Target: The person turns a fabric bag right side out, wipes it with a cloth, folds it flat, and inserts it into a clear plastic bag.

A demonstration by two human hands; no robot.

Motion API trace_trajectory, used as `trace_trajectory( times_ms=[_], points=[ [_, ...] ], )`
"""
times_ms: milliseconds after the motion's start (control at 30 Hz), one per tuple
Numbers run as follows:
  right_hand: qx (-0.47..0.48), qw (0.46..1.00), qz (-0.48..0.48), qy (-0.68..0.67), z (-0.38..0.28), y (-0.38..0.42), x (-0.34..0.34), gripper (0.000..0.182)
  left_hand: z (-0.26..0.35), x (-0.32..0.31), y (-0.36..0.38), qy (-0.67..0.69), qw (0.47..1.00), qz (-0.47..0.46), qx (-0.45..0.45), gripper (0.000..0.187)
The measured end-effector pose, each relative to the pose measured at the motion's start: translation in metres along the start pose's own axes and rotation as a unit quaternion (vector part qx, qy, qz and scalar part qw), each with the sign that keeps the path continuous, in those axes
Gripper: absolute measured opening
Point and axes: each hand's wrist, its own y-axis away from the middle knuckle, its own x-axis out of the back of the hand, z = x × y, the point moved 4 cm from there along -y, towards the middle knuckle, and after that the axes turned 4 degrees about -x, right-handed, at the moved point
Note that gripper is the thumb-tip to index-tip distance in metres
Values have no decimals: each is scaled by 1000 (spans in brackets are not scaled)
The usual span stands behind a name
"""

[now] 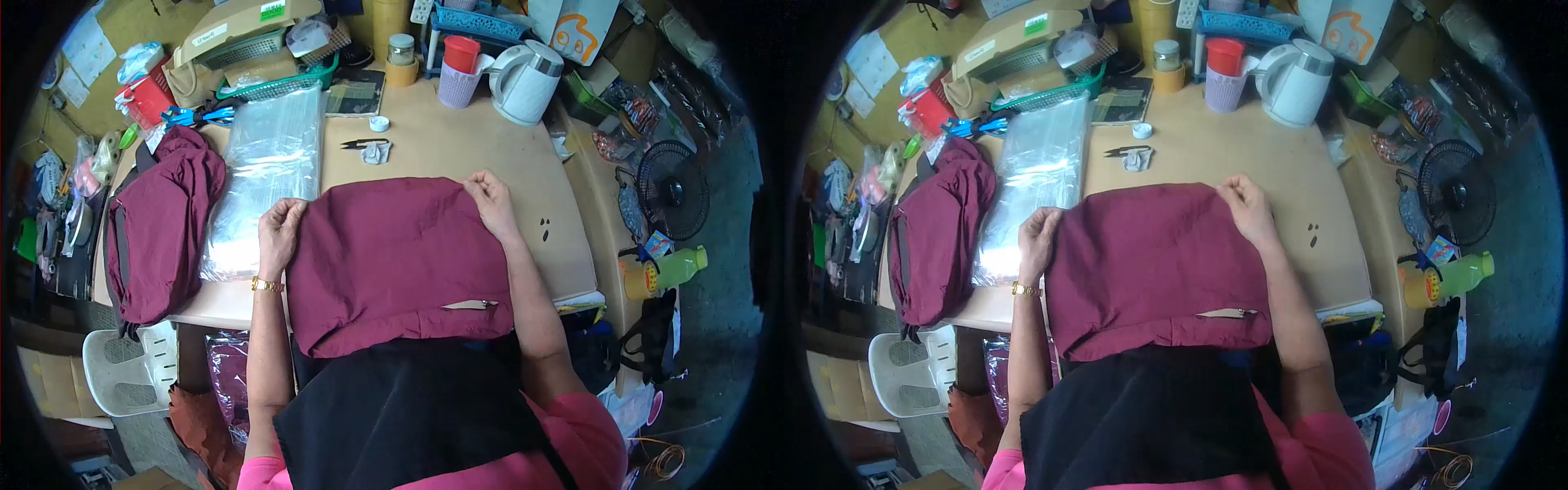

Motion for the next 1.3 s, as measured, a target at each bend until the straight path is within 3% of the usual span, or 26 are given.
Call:
trace_trajectory(
  times_ms=[67, 167, 300, 400, 467, 533, 567, 800, 833, 867, 900, 967, 1033, 1100, 1167, 1233, 1300],
  points=[
    [90, 996, 26, 13, -34, 15, -8, 11, 1, 5, 3, -11, 994, 88, -57, 21],
    [148, 982, 101, 62, -18, 4, 1, 13, 6, 14, 7, -113, 982, 116, -92, 22],
    [146, 979, 115, 79, -21, -3, 1, 13, 30, 23, 6, -103, 979, 154, -90, 24],
    [108, 988, 76, 77, -7, -19, -2, 15, -5, 31, -6, -94, 987, 114, -56, 24],
    [-32, 994, -92, -48, 23, -33, -8, 17, -10, 39, -8, -103, 991, 78, -37, 23],
    [-39, 990, -114, -75, 22, -29, -5, 18, -6, 39, -3, -9, 996, -43, 73, 23],
    [-46, 984, -139, -102, 22, -25, -5, 19, -9, 39, -2, -7, 996, -44, 77, 23],
    [-32, 987, -59, 147, 23, -56, -11, 15, -8, 37, -32, -204, 977, 63, -16, 20],
    [19, 988, 24, 151, 3, -53, -7, 17, 13, 34, -33, -204, 977, 63, -16, 20],
    [72, 980, 107, 153, -18, -50, -3, 21, 48, 34, -32, -311, 926, 150, -150, 19],
    [75, 980, 105, 151, -37, -44, -5, 21, 85, 26, -26, -407, 839, 229, -278, 23],
    [260, 927, 177, 205, -92, -13, -10, 33, 109, 6, -12, -314, 908, 121, -249, 36],
    [199, 959, 54, 192, -108, 18, -41, 40, 115, -34, 17, -349, 896, -11, -274, 43],
    [262, 921, 19, 287, -95, 52, -76, 43, 101, -62, 45, -426, 880, -103, -185, 48],
    [240, 911, -9, 334, -44, 64, -91, 45, 48, -63, 58, -489, 850, -149, -128, 52],
    [217, 898, -37, 381, -33, 63, -92, 47, 37, -55, 59, -510, 837, -147, -136, 54],
    [248, 926, -58, 280, -39, 66, -84, 44, 44, -52, 65, -466, 859, -158, -143, 55]
  ],
)
